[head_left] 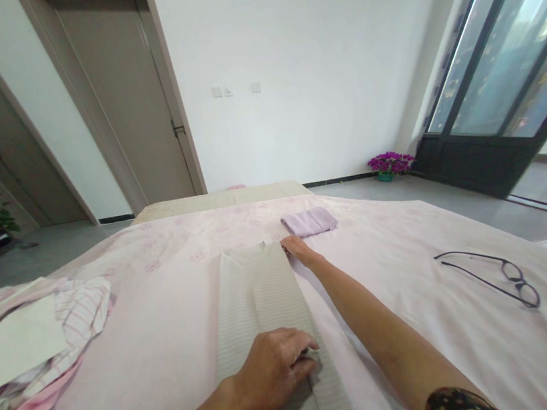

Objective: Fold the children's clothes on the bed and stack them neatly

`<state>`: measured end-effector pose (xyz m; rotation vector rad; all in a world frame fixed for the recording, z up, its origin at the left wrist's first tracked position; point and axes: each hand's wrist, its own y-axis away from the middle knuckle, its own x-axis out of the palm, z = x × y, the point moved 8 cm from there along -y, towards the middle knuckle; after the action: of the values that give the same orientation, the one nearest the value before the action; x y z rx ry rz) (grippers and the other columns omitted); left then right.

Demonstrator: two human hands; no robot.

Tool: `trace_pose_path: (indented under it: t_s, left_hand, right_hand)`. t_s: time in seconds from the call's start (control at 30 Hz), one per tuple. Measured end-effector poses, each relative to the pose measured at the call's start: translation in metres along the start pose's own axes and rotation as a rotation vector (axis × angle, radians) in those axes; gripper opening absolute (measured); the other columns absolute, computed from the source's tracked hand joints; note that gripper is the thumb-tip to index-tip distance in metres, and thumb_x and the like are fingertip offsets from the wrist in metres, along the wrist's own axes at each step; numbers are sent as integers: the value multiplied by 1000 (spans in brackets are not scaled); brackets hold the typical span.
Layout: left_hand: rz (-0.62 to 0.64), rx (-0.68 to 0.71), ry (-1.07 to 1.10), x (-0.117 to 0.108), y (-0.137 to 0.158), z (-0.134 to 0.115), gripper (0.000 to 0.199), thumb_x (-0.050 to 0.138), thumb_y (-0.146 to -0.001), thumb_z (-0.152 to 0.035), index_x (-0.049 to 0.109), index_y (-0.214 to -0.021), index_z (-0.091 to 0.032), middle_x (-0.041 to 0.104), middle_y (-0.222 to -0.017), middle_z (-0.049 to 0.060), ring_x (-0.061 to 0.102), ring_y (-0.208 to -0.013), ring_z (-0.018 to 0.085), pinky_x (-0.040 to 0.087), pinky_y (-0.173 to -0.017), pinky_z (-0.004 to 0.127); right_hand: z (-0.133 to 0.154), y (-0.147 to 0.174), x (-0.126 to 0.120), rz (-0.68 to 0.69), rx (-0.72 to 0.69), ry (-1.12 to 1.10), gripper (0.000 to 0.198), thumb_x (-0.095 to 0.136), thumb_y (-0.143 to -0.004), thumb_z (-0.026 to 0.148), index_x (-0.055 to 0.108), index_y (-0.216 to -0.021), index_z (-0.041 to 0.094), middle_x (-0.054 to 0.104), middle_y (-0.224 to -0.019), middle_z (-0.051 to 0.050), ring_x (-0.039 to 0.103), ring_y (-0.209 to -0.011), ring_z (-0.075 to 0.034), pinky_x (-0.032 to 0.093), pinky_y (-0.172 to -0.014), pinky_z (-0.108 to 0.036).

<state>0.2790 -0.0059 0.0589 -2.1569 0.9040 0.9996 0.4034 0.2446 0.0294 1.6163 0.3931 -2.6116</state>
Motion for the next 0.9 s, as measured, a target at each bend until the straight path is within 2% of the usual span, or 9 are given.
trace_pose_path:
  t_s: [0.13, 0.27, 0.43, 0.57, 0.67, 0.9]
  left_hand:
    - [-30, -65, 53, 1, 0, 4, 18, 62, -86, -20, 69, -103, -22, 73, -95, 1, 67, -89, 16, 49, -81, 24]
    - [-70, -116, 76, 4, -1, 3, 17, 63, -86, -21, 69, -102, -22, 73, -93, 0, 66, -86, 15, 49, -80, 23]
    - [-55, -28, -33, 21, -2, -5, 13, 63, -86, -18, 67, -98, -20, 72, -91, 3, 65, -84, 17, 48, -76, 25]
    - [-21, 35, -142, 35, 0, -7, 14, 65, -83, -16, 65, -96, -20, 71, -88, 4, 64, -81, 18, 47, -71, 26]
    - [-37, 62, -151, 37, 2, -8, 17, 67, -80, -14, 64, -96, -20, 70, -87, 3, 63, -80, 18, 46, -70, 26]
    - [-115, 143, -125, 36, 8, -11, 9, 65, -82, -18, 62, -91, -19, 69, -83, 3, 62, -77, 16, 45, -68, 25]
  right_hand:
    - [-14, -5, 9, -13, 168, -26, 24, 52, -89, 25, 73, -93, 15, 73, -87, -8, 66, -81, -19, 45, -74, -25]
    - [-26, -6, 17, -24, 256, -63, 24, 54, -86, 26, 74, -98, 17, 74, -95, -7, 66, -88, -18, 43, -70, -23]
    - [-33, -8, 18, -23, 285, -107, 24, 55, -87, 28, 75, -97, 18, 75, -97, -6, 67, -90, -18, 43, -70, -23]
    - [-37, -8, 18, -46, 305, -124, 25, 60, -84, 30, 74, -103, 20, 74, -104, -5, 67, -96, -19, 43, -74, -23]
    - [-40, -8, 18, -50, 330, -135, 27, 63, -81, 33, 73, -103, 21, 74, -103, -5, 67, -96, -19, 44, -75, -24]
    - [-43, -5, 14, -75, 401, -119, 36, 64, -79, 39, 69, -110, 21, 73, -106, -7, 67, -97, -22, 46, -76, -27]
